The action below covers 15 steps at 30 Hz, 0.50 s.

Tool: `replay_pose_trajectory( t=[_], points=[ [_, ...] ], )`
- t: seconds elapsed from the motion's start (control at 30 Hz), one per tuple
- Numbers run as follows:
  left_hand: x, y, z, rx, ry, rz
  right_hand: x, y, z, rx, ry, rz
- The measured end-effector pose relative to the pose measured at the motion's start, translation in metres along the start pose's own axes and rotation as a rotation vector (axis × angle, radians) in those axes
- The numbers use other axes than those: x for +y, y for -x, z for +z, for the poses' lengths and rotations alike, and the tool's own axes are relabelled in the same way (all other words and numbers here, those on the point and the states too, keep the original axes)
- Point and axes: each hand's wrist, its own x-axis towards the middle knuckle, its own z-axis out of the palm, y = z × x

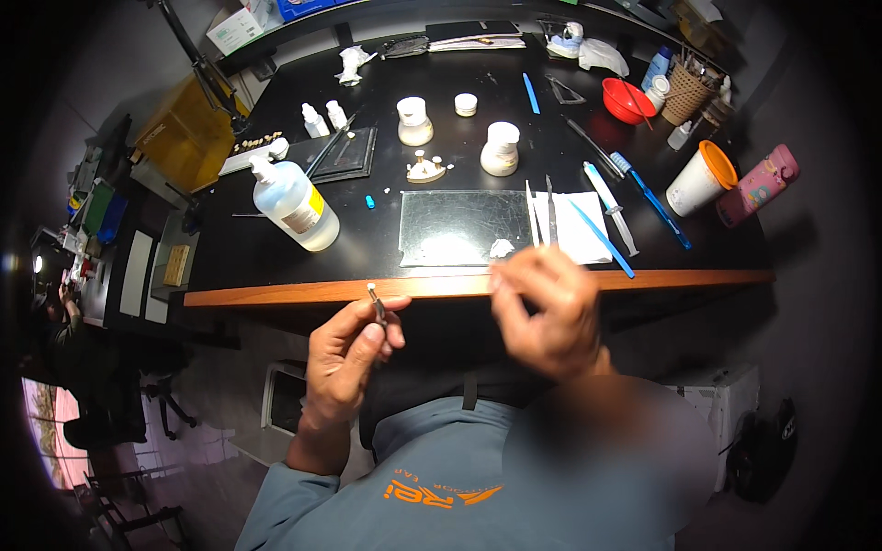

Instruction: The person applies porcelain or ceramic paste to a dental crown using a brush and then places the model into a dental furnace for firing.

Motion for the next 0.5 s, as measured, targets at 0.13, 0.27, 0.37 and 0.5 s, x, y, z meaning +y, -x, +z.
replay_pose_trajectory(
  t=[0.13,0.27,0.37,0.5],
  points=[
    [-0.005,-0.005,0.035,0.037,0.191,0.114,-0.029,0.039,0.021,-0.274,-0.425,0.155],
    [-0.011,-0.005,0.056,0.131,-0.051,0.142,-0.025,0.065,0.045,-0.258,-0.691,0.168],
    [-0.015,-0.008,0.052,0.124,-0.556,0.430,-0.032,0.071,0.048,-0.151,-0.693,0.213],
    [-0.002,-0.005,0.050,0.074,-0.692,0.443,-0.028,0.072,0.030,-0.253,-0.643,0.269]
  ],
)
